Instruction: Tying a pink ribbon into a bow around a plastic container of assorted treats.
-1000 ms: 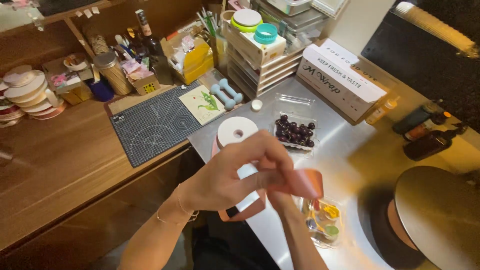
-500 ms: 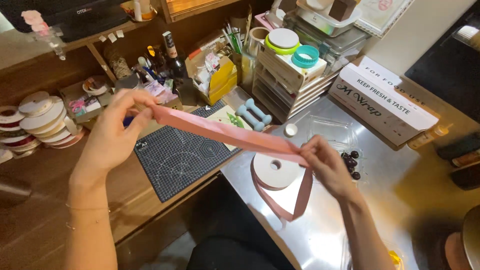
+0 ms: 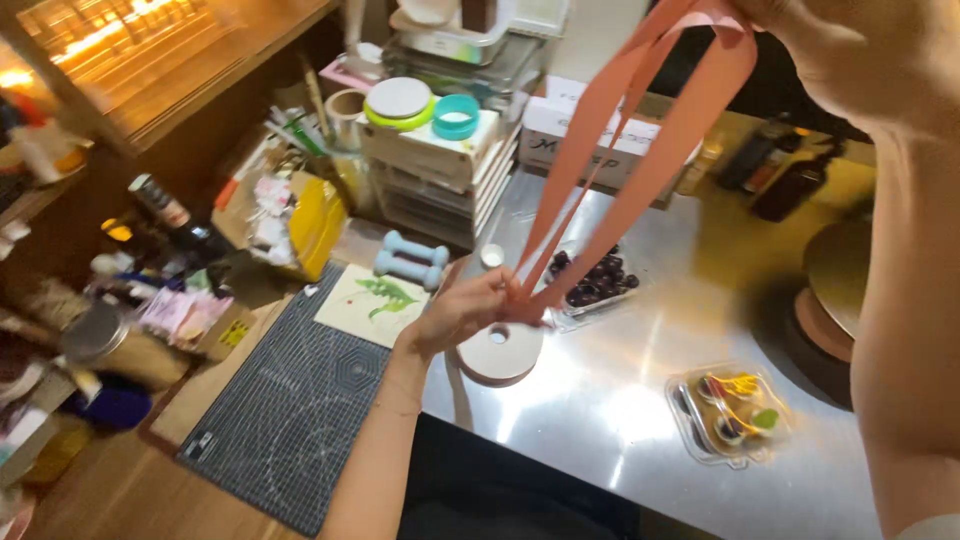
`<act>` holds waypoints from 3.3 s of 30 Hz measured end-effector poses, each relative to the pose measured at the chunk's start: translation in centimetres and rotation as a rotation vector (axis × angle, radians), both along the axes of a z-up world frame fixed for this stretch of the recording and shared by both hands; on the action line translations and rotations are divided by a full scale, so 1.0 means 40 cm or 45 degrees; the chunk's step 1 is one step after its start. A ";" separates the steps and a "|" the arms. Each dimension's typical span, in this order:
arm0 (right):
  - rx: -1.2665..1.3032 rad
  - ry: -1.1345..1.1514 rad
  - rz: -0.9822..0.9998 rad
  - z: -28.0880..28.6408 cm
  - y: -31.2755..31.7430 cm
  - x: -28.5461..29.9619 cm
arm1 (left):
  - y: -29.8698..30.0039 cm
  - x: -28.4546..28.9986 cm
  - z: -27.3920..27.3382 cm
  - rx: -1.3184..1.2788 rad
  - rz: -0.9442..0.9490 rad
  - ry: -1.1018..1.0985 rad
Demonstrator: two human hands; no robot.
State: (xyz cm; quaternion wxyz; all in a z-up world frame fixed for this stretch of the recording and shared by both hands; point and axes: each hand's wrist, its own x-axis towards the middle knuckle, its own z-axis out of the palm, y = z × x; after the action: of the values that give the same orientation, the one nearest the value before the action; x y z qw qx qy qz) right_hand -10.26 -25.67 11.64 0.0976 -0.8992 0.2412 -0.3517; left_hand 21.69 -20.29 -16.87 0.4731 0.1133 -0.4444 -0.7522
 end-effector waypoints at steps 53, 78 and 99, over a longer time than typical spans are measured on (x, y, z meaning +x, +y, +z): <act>1.072 -2.506 -0.676 -0.634 0.534 -0.319 | 0.265 -0.640 -0.247 -0.801 0.334 -1.035; 1.274 -2.519 -0.725 -1.037 0.465 -0.759 | 0.499 -0.951 -0.016 -0.124 0.194 -1.156; 1.119 -2.414 -1.025 -1.282 0.557 -0.802 | 0.537 -0.907 -0.194 -0.232 -0.003 -1.173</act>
State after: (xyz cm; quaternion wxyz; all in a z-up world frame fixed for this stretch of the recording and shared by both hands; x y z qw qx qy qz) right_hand -42.35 -3.37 -39.62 0.4303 -0.0116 0.4459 -0.7848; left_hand -14.60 1.17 -24.63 0.2336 0.3929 -0.6727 -0.5819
